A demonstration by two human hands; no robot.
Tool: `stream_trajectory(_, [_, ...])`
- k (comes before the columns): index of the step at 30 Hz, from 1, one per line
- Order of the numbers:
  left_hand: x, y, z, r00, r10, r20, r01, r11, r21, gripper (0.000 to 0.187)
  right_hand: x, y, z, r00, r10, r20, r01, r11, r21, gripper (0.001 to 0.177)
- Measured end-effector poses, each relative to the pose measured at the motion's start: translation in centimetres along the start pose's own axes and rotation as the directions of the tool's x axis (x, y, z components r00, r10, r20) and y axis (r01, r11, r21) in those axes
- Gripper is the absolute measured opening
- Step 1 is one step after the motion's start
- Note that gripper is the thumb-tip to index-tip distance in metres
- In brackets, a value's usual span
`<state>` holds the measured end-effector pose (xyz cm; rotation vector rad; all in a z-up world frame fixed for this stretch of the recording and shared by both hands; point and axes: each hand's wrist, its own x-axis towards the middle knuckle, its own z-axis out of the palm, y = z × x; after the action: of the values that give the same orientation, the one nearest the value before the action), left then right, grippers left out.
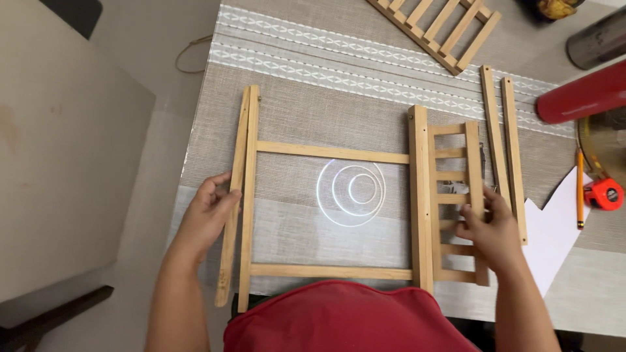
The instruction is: The person assembles a small wooden frame on a table using a screwdriver and screws. They align wooden slats, insert screws, and tighten them to form a rectangular frame, then attach additional slats to complete the structure.
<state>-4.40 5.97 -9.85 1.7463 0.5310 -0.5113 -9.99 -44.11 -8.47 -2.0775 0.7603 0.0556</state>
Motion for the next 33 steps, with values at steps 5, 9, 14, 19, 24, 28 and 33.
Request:
stream_trajectory(5, [0.4, -1.0, 0.9, 0.997, 0.010, -0.083, -0.003, 0.996, 0.086, 0.052, 0.4, 0.7, 1.1, 0.997, 0.066, 0.048, -0.061, 0.994, -0.088, 0.057])
stream_trajectory(9, [0.6, -1.0, 1.0, 0.944, 0.265, -0.196, -0.228, 0.954, 0.194, 0.060, 0.9, 1.8, 2.0, 0.988, -0.134, 0.072, 0.151, 0.923, -0.353, 0.058])
stream_trajectory(14, [-0.1, -0.7, 1.1, 0.906, 0.331, -0.263, -0.192, 0.876, 0.442, 0.069, 1.3, 2.5, 2.9, 0.975, -0.213, 0.060, 0.213, 0.836, -0.505, 0.061])
stream_trajectory(19, [-0.2, -0.1, 2.0, 0.908, 0.301, -0.292, -0.082, 0.810, 0.580, 0.075, 1.7, 1.4, 2.2, 0.987, -0.144, 0.072, 0.160, 0.828, -0.537, 0.057])
stream_trajectory(24, [-0.1, 0.2, 2.5, 0.922, 0.243, -0.300, 0.001, 0.775, 0.632, 0.081, 1.5, 0.0, 1.1, 0.994, -0.094, 0.052, 0.107, 0.874, -0.474, 0.053])
stream_trajectory(28, [0.1, 0.0, 2.6, 0.922, 0.239, -0.304, 0.014, 0.765, 0.644, 0.084, 1.4, -0.8, 0.7, 0.996, -0.087, 0.020, 0.087, 0.910, -0.405, 0.046])
stream_trajectory(33, [0.5, -0.7, 2.7, 0.908, 0.286, -0.307, 0.008, 0.721, 0.693, 0.087, 0.8, -1.6, 0.8, 0.988, -0.154, -0.030, 0.135, 0.930, -0.343, 0.040])
